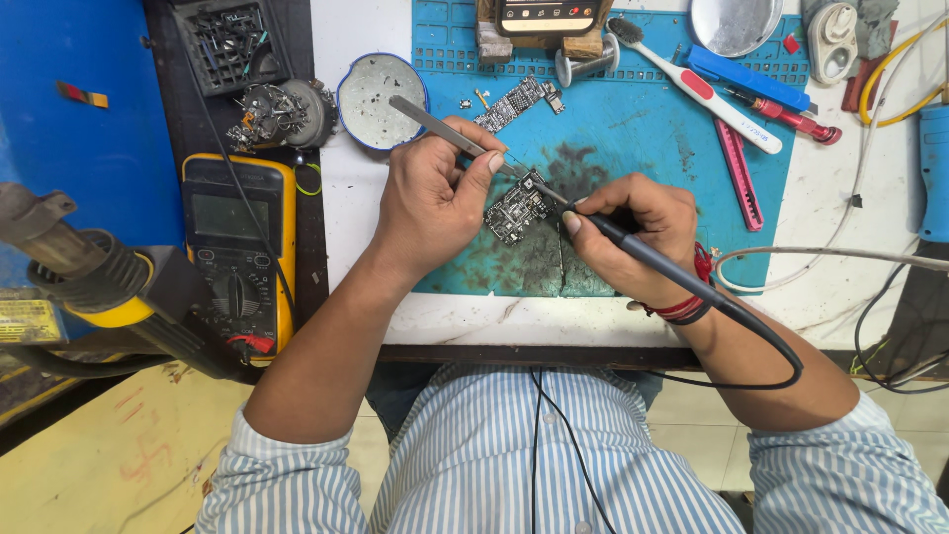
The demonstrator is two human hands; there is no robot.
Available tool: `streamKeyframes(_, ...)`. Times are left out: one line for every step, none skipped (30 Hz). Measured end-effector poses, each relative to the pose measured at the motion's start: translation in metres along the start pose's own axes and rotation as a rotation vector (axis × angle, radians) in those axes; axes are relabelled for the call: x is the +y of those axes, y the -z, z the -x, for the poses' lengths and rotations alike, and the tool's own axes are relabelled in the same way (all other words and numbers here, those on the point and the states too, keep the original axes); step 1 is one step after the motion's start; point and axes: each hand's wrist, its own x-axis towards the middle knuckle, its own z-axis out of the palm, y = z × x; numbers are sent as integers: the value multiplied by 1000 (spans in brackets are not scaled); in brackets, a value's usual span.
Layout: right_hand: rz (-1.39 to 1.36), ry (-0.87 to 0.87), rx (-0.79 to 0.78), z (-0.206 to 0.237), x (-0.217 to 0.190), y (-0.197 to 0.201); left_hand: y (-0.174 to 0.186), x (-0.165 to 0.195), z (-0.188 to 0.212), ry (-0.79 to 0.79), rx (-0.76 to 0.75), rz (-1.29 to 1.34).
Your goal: The person uses a soldering iron and tweezers to solder components onto a small circuit board. They repeatedly heat solder joints and adjust tiny parts while working over a blue mat on a cluttered workbench.
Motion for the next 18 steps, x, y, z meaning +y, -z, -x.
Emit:
streamKeyframes(5, 0, 0, 0, 0, 0, 0, 0, 0, 1, 0, 4)
streamKeyframes(13, -2, 7, 0, 1, 0, -1, 0, -1, 8, -3, 10)
streamKeyframes(20, -2, 12, 0, 1, -1, 0, 0, -1, 15, -5, 15)
streamKeyframes(26, -2, 18, 0, 1, -1, 0, 0, -1, 23, -6, 20)
streamKeyframes(14, 2, 11, 1, 1, -1, 0, 0, 0, 14, -5, 14)
streamKeyframes(1, 8, 4, 0, 1, 1, 0, 0, -1, 5, -4, 9)
streamKeyframes(-11, 14, -3, 0, 2, 1, -1, 0, -1, -4, -3, 3)
streamKeyframes(-2, 16, 5, 0, 2, 1, 0, 0, -1, 3, -4, 7)
streamKeyframes(7, 19, 14, 0, 2, -1, 0, 0, 0, 11, -5, 12)
streamKeyframes(18, 22, 23, 0, 2, -2, 0, 0, 0, 17, -7, 16)
streamKeyframes(6, 20, 16, 0, 2, -1, 0, 0, 0, 11, -6, 16)
streamKeyframes(-5, 19, 8, 0, 2, 0, 0, 0, 0, 5, -5, 15)
streamKeyframes(-16, 17, 1, 0, 2, 1, 0, 0, 0, -2, -4, 15)
streamKeyframes(-6, 15, 3, 1, 2, 0, 0, 0, 0, -4, -5, 20)
streamKeyframes(3, 12, 6, 1, 2, 0, 0, 0, 0, -6, -5, 26)
streamKeyframes(13, 9, 8, 1, 2, 0, 0, 0, 0, -9, -6, 31)
streamKeyframes(5, 13, 3, 1, 2, 0, 0, 0, 0, -1, -7, 26)
streamKeyframes(-3, 17, -1, 1, 2, 1, 0, 0, 0, 7, -8, 22)
